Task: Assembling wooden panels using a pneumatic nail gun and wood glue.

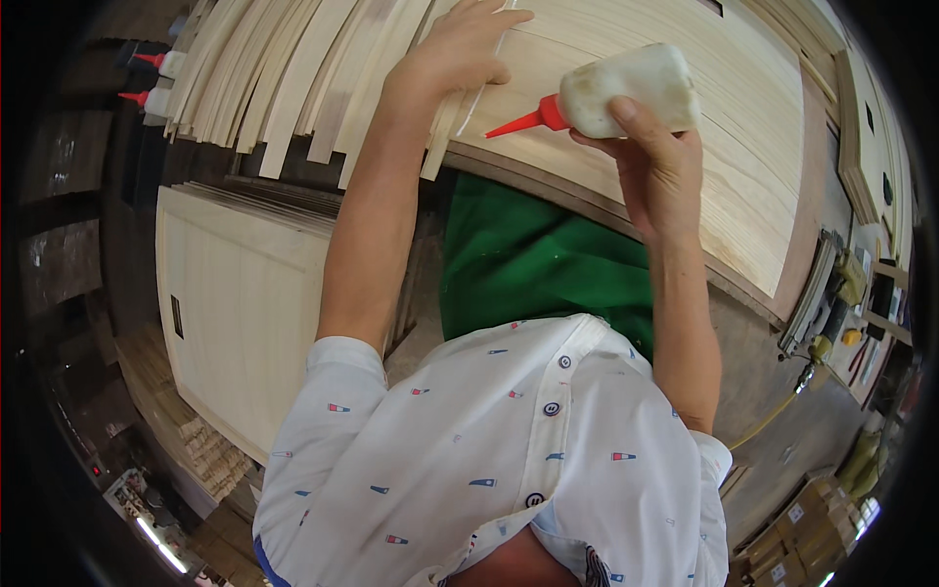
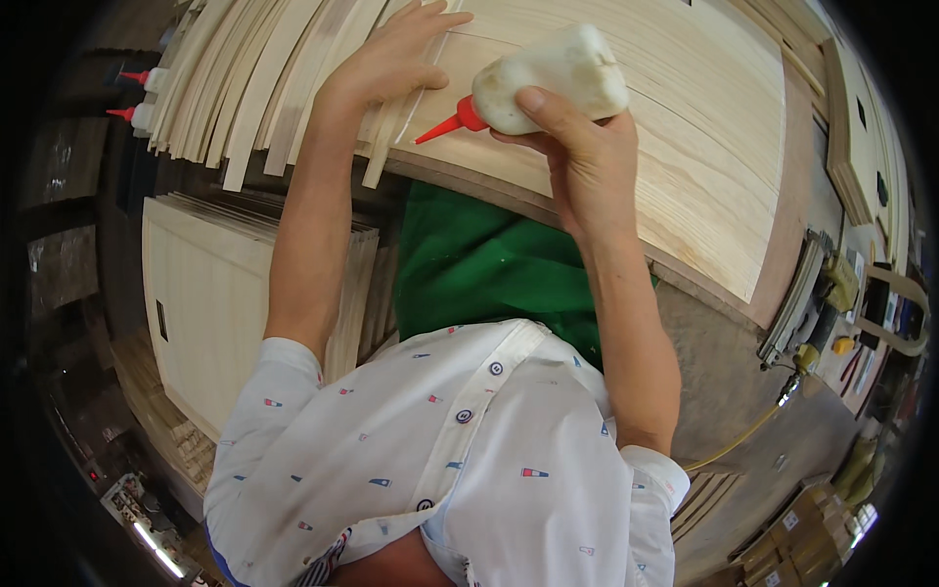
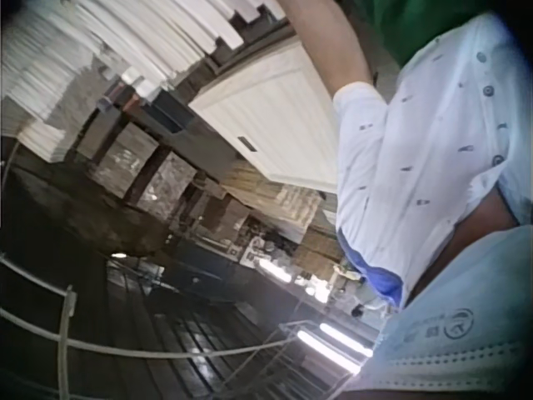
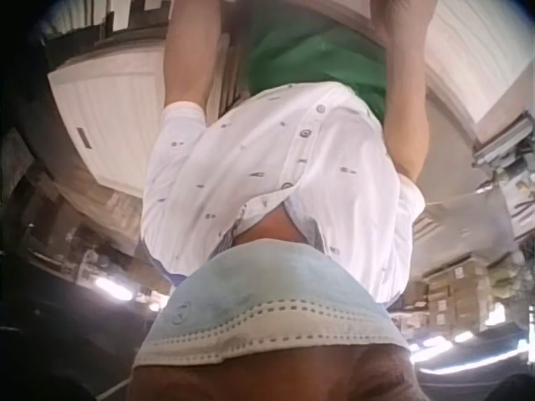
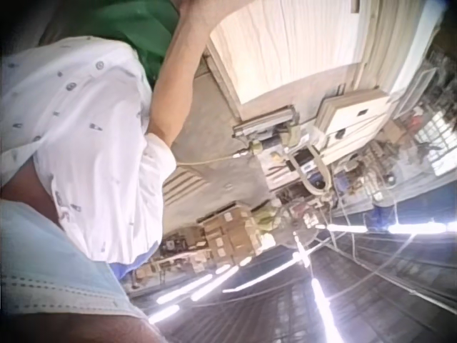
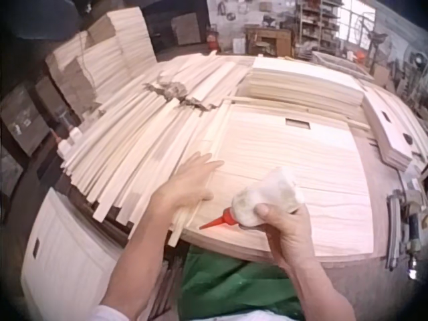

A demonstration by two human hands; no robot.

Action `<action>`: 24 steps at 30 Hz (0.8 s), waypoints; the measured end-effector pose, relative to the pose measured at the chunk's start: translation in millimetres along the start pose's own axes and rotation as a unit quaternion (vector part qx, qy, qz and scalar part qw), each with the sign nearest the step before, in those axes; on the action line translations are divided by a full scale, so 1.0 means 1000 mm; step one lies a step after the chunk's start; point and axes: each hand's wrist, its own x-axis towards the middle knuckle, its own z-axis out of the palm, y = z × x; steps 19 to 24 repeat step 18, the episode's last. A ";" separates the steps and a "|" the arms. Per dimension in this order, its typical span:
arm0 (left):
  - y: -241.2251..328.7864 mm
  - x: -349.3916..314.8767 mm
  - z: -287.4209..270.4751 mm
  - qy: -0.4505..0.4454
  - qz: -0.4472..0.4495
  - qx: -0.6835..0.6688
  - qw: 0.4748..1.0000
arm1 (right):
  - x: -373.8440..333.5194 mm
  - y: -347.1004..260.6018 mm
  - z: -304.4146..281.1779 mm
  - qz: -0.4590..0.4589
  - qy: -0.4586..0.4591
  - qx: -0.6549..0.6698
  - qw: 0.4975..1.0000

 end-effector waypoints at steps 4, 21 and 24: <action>0.006 -0.002 -0.010 -0.019 -0.030 -0.011 0.999 | 0.006 0.015 0.012 -0.012 0.006 -0.037 0.999; -0.004 0.003 0.007 -0.020 -0.031 -0.014 0.999 | -0.004 0.008 0.008 -0.042 0.054 -0.106 0.992; -0.004 0.003 0.007 -0.020 -0.031 -0.014 0.999 | -0.004 0.008 0.008 -0.042 0.054 -0.106 0.992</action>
